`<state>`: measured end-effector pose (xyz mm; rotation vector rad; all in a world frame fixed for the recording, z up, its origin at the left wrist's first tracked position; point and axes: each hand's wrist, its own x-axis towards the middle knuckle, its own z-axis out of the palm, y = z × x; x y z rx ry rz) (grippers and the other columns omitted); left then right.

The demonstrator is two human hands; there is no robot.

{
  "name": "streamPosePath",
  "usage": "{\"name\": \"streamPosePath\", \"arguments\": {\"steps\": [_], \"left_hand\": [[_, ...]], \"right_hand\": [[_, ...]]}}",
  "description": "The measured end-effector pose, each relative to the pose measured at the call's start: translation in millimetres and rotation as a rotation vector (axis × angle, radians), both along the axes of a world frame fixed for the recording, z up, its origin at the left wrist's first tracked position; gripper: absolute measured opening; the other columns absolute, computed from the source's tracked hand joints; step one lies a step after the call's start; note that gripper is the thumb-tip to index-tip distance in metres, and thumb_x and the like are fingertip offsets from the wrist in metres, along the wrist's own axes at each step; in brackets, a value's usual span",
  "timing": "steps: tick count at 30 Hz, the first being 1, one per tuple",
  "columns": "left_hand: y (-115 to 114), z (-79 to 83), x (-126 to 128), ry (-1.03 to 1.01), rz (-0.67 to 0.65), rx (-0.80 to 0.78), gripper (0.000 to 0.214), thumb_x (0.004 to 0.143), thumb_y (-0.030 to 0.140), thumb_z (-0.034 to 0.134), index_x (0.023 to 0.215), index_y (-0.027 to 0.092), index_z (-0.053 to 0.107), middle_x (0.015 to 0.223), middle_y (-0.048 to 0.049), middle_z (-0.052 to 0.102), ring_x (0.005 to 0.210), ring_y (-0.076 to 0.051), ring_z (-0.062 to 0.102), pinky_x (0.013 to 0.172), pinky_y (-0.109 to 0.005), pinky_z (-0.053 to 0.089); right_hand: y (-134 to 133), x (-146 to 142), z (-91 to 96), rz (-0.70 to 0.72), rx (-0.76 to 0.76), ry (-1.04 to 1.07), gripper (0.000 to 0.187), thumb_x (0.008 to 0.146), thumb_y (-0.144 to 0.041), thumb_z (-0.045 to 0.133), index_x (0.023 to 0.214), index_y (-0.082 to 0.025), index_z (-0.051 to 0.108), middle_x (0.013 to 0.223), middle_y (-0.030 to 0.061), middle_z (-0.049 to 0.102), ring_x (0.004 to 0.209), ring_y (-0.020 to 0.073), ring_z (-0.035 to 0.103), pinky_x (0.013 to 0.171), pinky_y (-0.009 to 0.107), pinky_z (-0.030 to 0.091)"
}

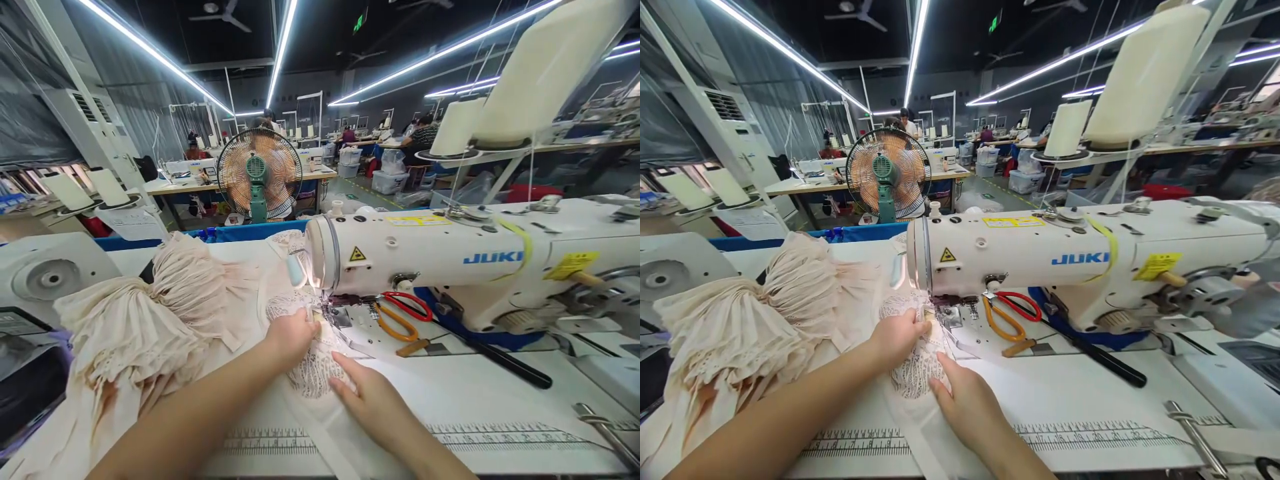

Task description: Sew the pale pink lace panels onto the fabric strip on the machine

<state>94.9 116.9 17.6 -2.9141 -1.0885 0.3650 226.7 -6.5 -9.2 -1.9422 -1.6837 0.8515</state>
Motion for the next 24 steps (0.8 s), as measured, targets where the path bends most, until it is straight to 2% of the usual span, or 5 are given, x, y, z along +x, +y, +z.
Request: {"name": "streamPosePath", "arguments": {"steps": [7, 16, 24], "left_hand": [[10.2, -5.1, 8.9, -0.025, 0.004, 0.016, 0.040, 0.085, 0.027, 0.038, 0.124, 0.029, 0.049, 0.099, -0.0085, 0.052, 0.073, -0.023, 0.060, 0.060, -0.031, 0.046], [11.8, -5.6, 15.0, -0.001, 0.032, -0.016, 0.051, 0.077, 0.023, 0.051, 0.128, 0.026, 0.047, 0.100, -0.0106, 0.054, 0.071, -0.023, 0.060, 0.059, -0.029, 0.045], [15.3, -0.4, 20.1, -0.004, 0.069, -0.011, 0.051, 0.077, 0.021, 0.048, 0.128, 0.023, 0.049, 0.100, -0.0121, 0.056, 0.071, -0.026, 0.062, 0.055, -0.031, 0.044]], "right_hand": [[11.9, 5.8, -1.4, 0.028, 0.008, -0.061, 0.052, 0.084, -0.032, 0.038, 0.129, -0.008, 0.047, 0.128, 0.0168, 0.055, 0.117, 0.0294, 0.051, 0.092, 0.041, 0.042], [20.0, 8.6, 5.4, 0.045, -0.036, -0.067, 0.052, 0.083, -0.033, 0.040, 0.129, -0.009, 0.048, 0.127, 0.0159, 0.055, 0.118, 0.0289, 0.050, 0.093, 0.041, 0.041], [29.4, 13.0, 7.6, 0.052, -0.016, -0.090, 0.049, 0.083, -0.031, 0.040, 0.127, -0.012, 0.050, 0.129, 0.0153, 0.054, 0.121, 0.0301, 0.047, 0.094, 0.041, 0.040]]}}
